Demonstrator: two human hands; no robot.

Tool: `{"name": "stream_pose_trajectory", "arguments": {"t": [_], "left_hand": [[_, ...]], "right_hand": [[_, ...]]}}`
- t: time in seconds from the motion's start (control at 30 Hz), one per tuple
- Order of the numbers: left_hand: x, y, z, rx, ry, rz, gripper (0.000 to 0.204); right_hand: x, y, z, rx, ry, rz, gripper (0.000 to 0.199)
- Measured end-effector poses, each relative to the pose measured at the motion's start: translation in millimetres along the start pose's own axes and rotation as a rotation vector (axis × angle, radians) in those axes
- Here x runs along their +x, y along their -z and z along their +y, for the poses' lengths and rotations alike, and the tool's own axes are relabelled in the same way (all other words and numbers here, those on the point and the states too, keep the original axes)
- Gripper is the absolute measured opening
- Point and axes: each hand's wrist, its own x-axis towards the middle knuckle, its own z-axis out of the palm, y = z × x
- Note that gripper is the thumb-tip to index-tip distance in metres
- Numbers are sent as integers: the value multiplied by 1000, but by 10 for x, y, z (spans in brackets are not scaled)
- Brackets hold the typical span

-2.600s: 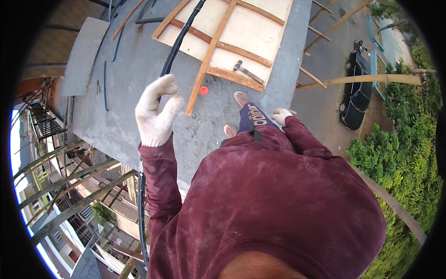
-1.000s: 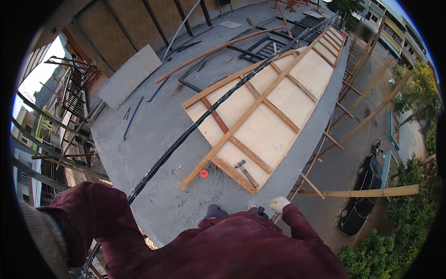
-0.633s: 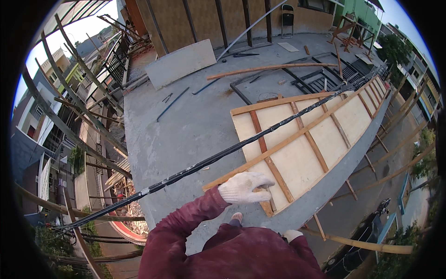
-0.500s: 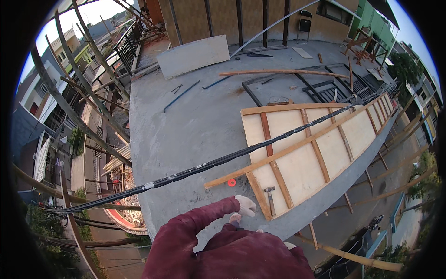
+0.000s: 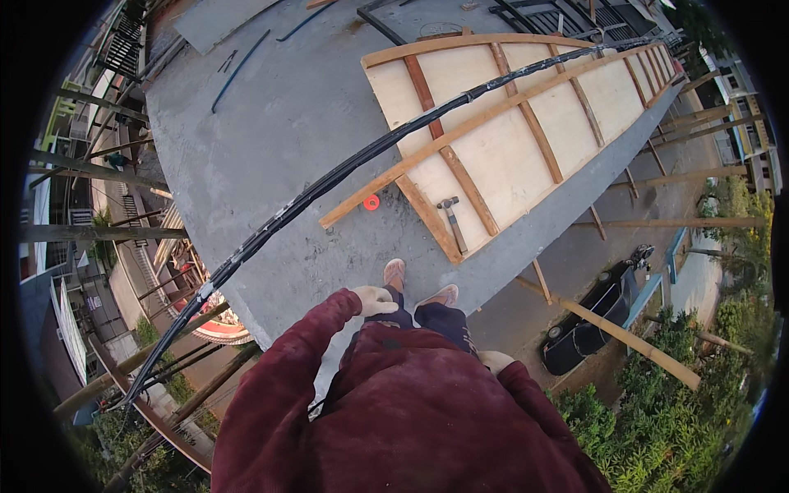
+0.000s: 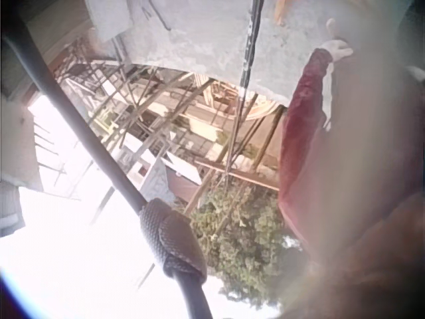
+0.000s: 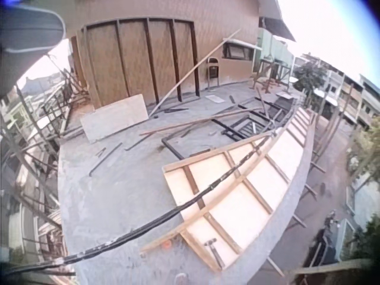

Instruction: The person assembles a wooden frame on a concrete surface using a hammer and a red-handled tool. They position wooden slats, secure them with nails, and repeatedly hammer the joints to tighten the structure.

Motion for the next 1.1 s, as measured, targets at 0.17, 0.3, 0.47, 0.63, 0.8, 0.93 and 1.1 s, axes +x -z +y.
{"name": "stream_pose_trajectory", "arguments": {"t": [0.17, 0.3, 0.47, 0.63, 0.8, 0.93, 1.1], "left_hand": [[110, -335, 236, 1, -171, -156, 34], [182, -171, 803, -28, 30, -326, 22], [211, -307, 1061, -118, 175, -494, 19], [459, -548, 949, -146, 139, -478, 27], [1558, -453, 276, -790, 353, 87, 49], [3287, 12, -924, -1104, 510, 715, 58], [5103, 758, -1494, -1144, 595, 1161, 127]], "right_hand": [[-91, 187, -96, 221, 29, -191, 22], [-644, 472, -275, 787, 161, -174, 28], [-79, -877, 1063, 757, 53, -411, 52], [392, -434, 1014, 256, 224, -908, 58], [1294, 234, 1189, 763, -119, -823, 31], [3086, 43, 2359, 170, -159, 293, 28], [4964, 439, 3324, -150, -344, 536, 39]]}}
